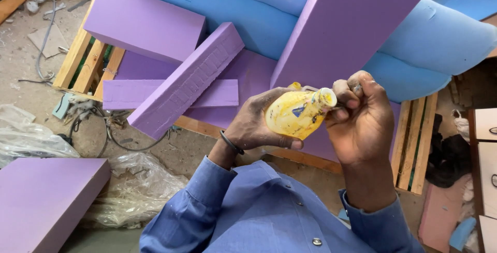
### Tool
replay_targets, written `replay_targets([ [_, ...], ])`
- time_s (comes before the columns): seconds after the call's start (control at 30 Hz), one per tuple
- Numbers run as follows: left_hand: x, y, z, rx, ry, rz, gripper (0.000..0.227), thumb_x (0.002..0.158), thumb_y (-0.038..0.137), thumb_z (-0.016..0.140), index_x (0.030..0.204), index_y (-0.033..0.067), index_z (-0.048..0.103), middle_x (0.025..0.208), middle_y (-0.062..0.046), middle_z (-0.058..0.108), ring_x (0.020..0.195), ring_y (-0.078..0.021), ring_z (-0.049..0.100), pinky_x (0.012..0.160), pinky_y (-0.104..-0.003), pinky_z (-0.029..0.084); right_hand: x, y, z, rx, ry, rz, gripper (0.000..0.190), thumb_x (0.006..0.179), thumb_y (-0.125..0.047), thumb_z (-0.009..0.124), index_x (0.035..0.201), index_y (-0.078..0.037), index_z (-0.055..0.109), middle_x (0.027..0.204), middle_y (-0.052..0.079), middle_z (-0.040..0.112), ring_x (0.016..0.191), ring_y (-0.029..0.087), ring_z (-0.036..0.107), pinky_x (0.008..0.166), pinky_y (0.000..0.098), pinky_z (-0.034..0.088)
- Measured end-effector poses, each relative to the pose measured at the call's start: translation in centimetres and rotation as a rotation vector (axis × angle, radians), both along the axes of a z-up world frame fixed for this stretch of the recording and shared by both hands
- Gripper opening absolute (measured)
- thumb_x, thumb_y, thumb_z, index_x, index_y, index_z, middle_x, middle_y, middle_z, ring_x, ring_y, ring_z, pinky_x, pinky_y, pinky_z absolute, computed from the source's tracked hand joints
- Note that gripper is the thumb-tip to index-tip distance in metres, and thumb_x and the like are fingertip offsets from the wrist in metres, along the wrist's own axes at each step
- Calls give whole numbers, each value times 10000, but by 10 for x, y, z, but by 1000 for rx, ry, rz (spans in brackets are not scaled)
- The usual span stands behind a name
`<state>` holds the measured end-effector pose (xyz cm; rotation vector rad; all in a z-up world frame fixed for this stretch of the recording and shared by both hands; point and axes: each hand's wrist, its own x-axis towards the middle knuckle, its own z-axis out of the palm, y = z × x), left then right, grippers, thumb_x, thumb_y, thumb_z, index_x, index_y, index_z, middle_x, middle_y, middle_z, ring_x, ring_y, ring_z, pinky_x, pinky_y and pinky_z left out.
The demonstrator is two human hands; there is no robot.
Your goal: Pouring adhesive from a large plastic jerrycan into a smaller applicator bottle in a workshop.
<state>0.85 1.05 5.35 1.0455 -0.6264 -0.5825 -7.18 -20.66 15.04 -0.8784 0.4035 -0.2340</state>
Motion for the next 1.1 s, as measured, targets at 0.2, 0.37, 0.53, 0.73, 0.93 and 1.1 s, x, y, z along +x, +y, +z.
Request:
replay_targets([
  [0.2,2,-7,-10,130,-162,139,1034,699,386,1228,1584,72,794,1488,-248,843,1421,-461,817,1190,-646,671,17,9,-18,-139,73,-96,514,1219,-497,731,871,-312,402,770,-177,251,619,1,378,620,111,371],
  [0.37,1,-6,-43,162,-115,223,1001,742,386,1224,1609,149,784,1414,-173,856,1370,-348,815,1137,-562,682,16,27,-20,-322,15,-113,415,1241,-524,761,1042,-229,547,897,-42,553,832,100,664,854,251,624],
  [0.53,1,-3,-49,200,-109,296,1009,691,393,1235,1571,143,811,1391,-178,865,1326,-347,826,1126,-533,672,3,37,-16,-473,1,-175,417,1275,-489,757,1033,-204,573,914,27,603,844,183,764,859,292,643],
  [0.73,-4,-19,-53,181,-94,294,1048,630,382,1249,1570,173,837,1418,-128,882,1336,-305,840,1137,-506,669,0,23,-29,-379,-84,-336,380,1298,-411,755,1042,-213,557,845,-4,519,743,178,699,738,222,609],
  [0.93,3,-20,-51,232,-76,287,1063,594,380,1238,1563,179,851,1388,-130,890,1281,-322,864,1116,-488,697,-22,55,-5,-885,-150,-399,423,1347,-339,736,1020,-145,552,763,38,519,685,164,685,661,237,575],
  [1.1,22,7,-84,528,123,505,1089,583,633,1091,1558,234,818,1424,-30,907,1320,-222,832,1054,-369,736,-49,112,68,-1126,-334,-372,447,1266,-364,598,957,-102,409,692,57,385,581,187,485,616,364,452],
])
